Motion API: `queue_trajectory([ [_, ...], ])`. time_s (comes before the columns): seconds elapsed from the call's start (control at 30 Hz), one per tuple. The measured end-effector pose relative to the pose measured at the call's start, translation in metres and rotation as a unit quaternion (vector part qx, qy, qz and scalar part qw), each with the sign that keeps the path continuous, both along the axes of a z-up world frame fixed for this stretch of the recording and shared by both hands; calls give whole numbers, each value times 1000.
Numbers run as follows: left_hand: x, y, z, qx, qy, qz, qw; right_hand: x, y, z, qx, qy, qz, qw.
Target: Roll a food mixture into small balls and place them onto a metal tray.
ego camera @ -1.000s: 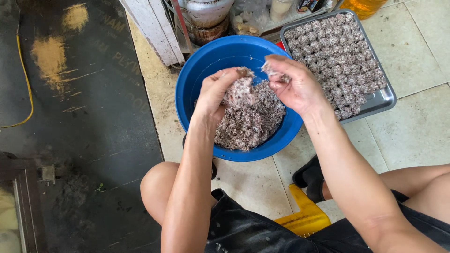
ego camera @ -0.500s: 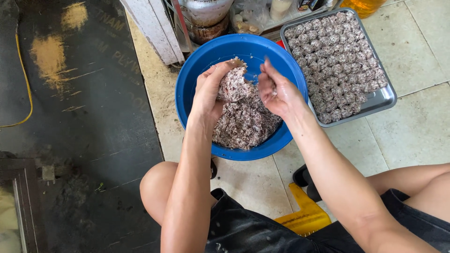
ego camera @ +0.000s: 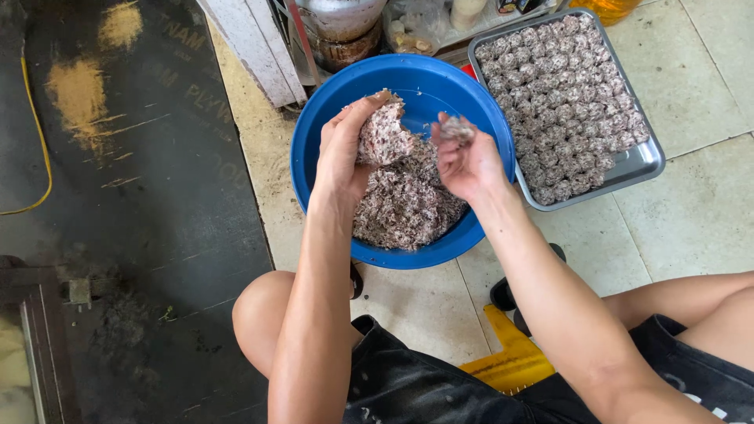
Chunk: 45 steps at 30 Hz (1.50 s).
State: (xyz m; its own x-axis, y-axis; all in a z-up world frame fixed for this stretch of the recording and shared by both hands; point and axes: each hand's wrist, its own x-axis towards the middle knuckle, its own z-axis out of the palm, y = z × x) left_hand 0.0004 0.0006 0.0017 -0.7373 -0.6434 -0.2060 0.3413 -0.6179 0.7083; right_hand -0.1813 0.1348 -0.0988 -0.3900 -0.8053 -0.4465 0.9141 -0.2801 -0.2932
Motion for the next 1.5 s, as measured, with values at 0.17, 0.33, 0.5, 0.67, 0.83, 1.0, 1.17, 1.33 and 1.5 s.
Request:
queue_trajectory([
  [0.17,0,-2,-7,-3,4,3,1000,27,-3,45,126,6,-40,991],
  [0.33,-3,-2,-10,1,18,1,1000,6,0,3,51,107,28,993],
  [0.5,-1,-4,-12,4,25,0,1000,48,-12,92,210,127,-19,969],
  [0.67,1,-3,-2,6,18,12,1000,52,-10,107,174,62,-12,983],
  [0.83,1,-1,3,0,0,14,1000,22,-2,28,108,13,-28,994],
  [1.0,-2,-2,1,-2,2,12,1000,0,2,-4,60,125,10,990],
  [1.17,-14,-3,-3,5,13,-3,1000,28,8,111,127,50,1,991],
  [1.33,-30,-3,0,9,18,-24,1000,-23,51,83,166,93,-50,981],
  [1.5,-41,-2,-1,6,-16,-32,999,-100,120,9,37,-89,-126,987],
])
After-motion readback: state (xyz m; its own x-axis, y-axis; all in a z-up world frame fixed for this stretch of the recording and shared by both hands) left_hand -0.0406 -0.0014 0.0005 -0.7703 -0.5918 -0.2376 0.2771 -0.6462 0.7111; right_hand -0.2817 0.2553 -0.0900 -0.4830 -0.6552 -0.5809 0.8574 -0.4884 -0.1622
